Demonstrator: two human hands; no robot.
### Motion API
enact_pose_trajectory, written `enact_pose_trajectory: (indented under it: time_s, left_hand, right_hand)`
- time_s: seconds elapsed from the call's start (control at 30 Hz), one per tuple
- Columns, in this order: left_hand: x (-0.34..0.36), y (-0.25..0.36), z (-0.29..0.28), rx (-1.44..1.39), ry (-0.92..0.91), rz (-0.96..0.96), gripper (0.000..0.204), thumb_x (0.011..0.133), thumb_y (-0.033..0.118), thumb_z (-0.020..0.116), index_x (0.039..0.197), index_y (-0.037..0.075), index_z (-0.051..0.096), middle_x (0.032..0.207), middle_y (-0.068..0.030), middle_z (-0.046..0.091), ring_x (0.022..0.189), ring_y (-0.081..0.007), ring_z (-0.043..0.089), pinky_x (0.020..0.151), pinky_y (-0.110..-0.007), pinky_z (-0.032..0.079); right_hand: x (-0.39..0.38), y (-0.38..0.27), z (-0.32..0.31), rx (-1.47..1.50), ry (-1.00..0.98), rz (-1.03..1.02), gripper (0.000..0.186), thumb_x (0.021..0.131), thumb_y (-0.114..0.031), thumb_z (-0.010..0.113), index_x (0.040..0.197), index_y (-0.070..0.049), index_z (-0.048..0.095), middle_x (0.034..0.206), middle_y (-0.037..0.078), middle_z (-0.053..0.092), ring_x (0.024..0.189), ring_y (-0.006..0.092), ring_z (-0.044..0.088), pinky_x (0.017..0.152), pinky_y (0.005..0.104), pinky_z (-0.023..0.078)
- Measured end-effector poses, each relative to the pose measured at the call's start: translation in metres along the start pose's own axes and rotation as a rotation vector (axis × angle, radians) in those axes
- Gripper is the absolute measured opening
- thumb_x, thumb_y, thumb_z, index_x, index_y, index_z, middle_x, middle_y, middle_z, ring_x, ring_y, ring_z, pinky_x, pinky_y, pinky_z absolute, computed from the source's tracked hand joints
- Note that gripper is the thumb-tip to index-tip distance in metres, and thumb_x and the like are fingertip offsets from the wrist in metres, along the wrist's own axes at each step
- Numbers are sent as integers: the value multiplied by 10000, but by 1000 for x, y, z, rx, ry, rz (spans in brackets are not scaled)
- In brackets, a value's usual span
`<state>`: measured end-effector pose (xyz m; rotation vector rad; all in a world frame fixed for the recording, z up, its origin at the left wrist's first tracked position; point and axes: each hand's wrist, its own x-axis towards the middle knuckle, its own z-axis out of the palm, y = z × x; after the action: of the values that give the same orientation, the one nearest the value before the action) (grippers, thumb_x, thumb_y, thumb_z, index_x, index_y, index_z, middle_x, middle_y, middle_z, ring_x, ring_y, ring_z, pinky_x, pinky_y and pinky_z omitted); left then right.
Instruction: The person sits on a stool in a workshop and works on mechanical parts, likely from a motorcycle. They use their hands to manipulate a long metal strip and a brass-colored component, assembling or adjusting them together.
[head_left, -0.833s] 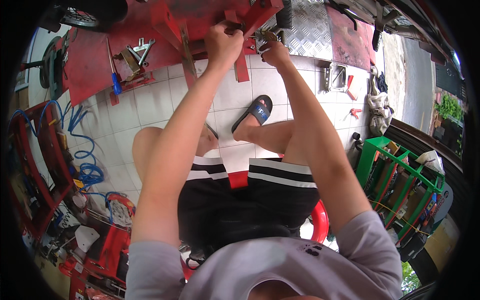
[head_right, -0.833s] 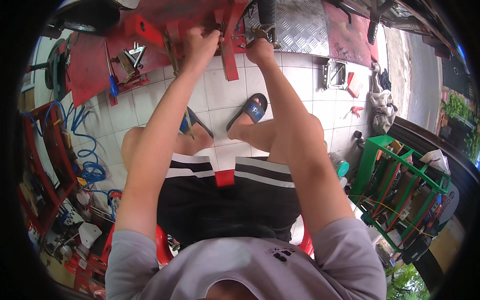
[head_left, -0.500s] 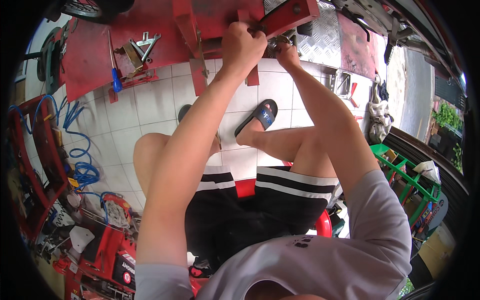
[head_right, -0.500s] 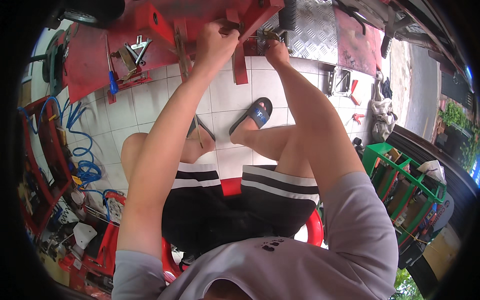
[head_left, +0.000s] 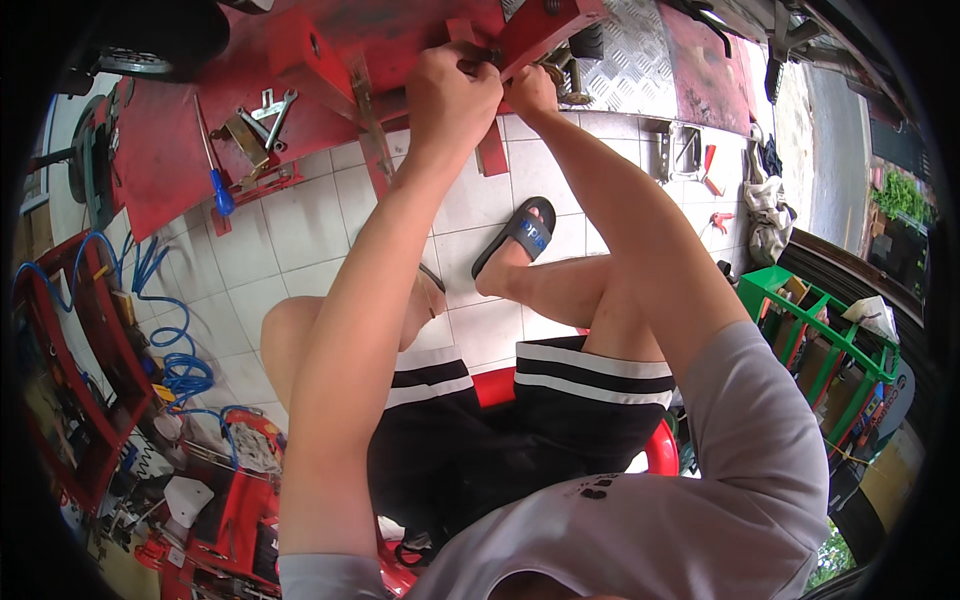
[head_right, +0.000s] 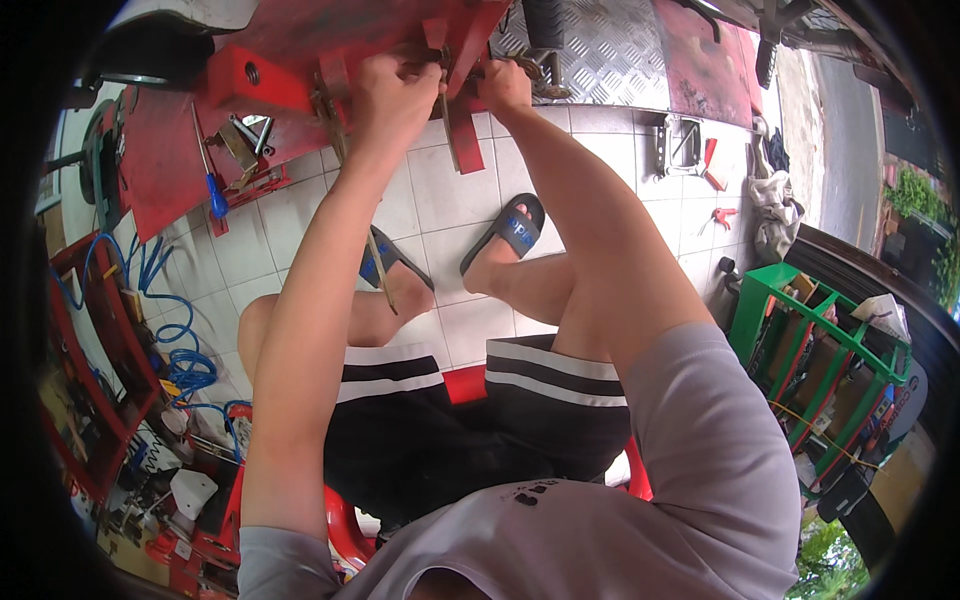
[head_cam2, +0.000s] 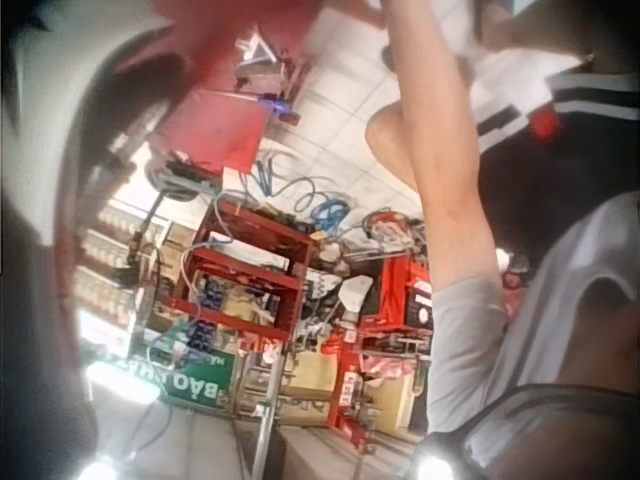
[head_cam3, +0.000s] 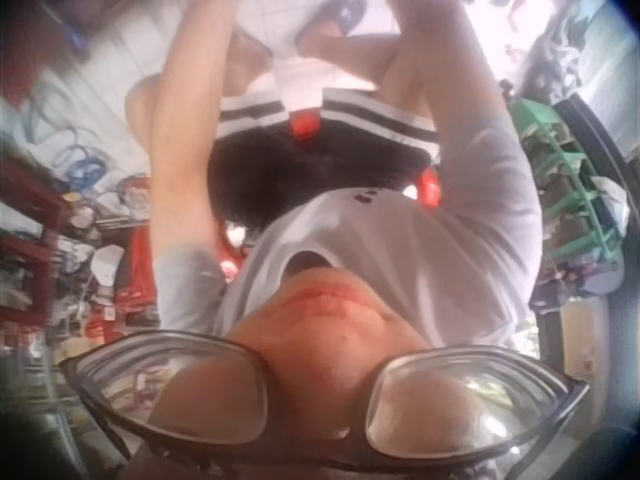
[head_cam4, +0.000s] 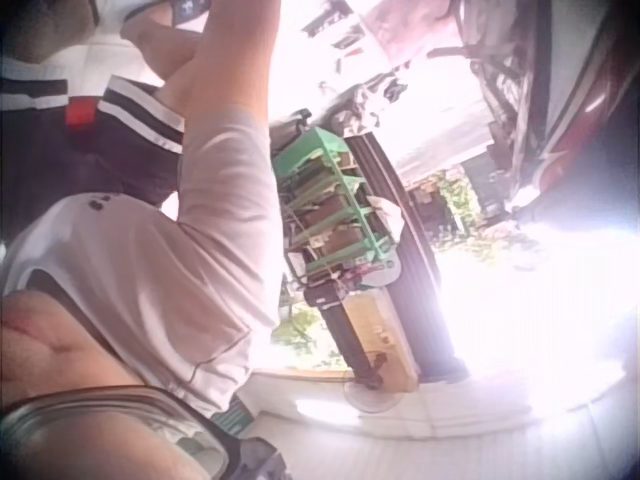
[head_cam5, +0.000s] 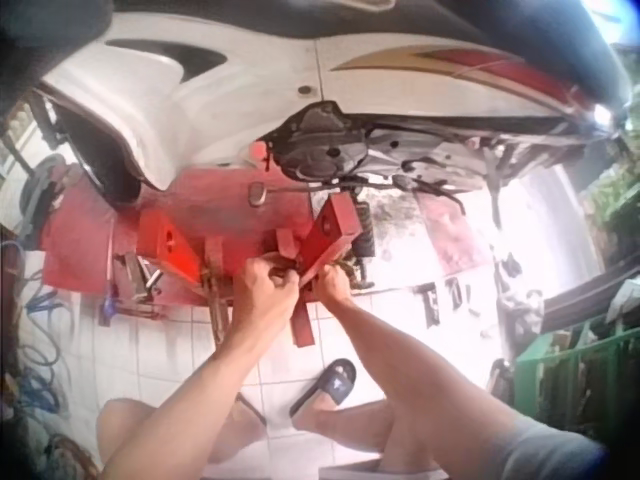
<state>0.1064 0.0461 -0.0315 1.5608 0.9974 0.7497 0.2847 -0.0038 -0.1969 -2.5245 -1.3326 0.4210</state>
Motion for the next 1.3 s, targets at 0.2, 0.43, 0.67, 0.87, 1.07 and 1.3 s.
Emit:
enact_pose_trajectory:
  time_s: [0.2, 0.43, 0.67, 0.87, 1.07, 1.3]
  left_hand:
    - [0, 2, -4, -14, -27, -1, 166, 774, 72, 590, 847, -32, 696, 766, -200, 696, 706, -301, 698, 694, -355, 535]
    - [-2, 3, -4, -18, -43, 1, 157, 771, 34, 584, 859, -37, 693, 757, -181, 697, 696, -274, 697, 679, -334, 533]
    - [-3, 8, 7, 38, -63, -20, 127, 767, 23, 608, 855, -38, 676, 749, -157, 694, 707, -261, 693, 683, -339, 532]
    - [-12, 0, 2, 153, -42, 44, 273, 749, 9, 616, 1012, -33, 557, 921, -184, 655, 836, -322, 663, 786, -401, 509]
    - [-17, -4, 11, 246, -31, 267, 386, 742, -3, 613, 1111, -38, 500, 967, -194, 609, 905, -365, 627, 836, -433, 487]
    - [-13, 6, 5, 191, -206, 43, 442, 832, 1, 608, 1242, -33, 446, 1254, -198, 579, 1170, -279, 594, 934, -353, 526]
  right_hand:
    - [-1, -8, 1, 9, 32, -19, 186, 799, -226, 639, 910, -101, 720, 907, 175, 698, 883, 374, 670, 803, 458, 542]
    - [-10, -10, -5, -43, 105, -97, 174, 783, -240, 652, 862, -100, 719, 852, 133, 705, 851, 344, 681, 768, 442, 547]
    - [-37, -19, -69, 77, -97, 33, 203, 719, -240, 726, 870, -105, 746, 831, 104, 722, 799, 256, 704, 739, 377, 558]
    - [-85, -73, -152, 978, -232, 290, 211, 834, -204, 693, 937, -21, 708, 821, 42, 710, 768, 105, 668, 628, 237, 480]
    - [-81, -69, -146, 1493, -102, 285, 206, 851, -114, 667, 988, 39, 681, 864, 103, 693, 785, 150, 671, 672, 261, 527]
    - [-59, -67, -128, 1473, -73, 215, 180, 862, -71, 659, 982, 64, 671, 884, 110, 693, 775, 152, 661, 696, 275, 543]
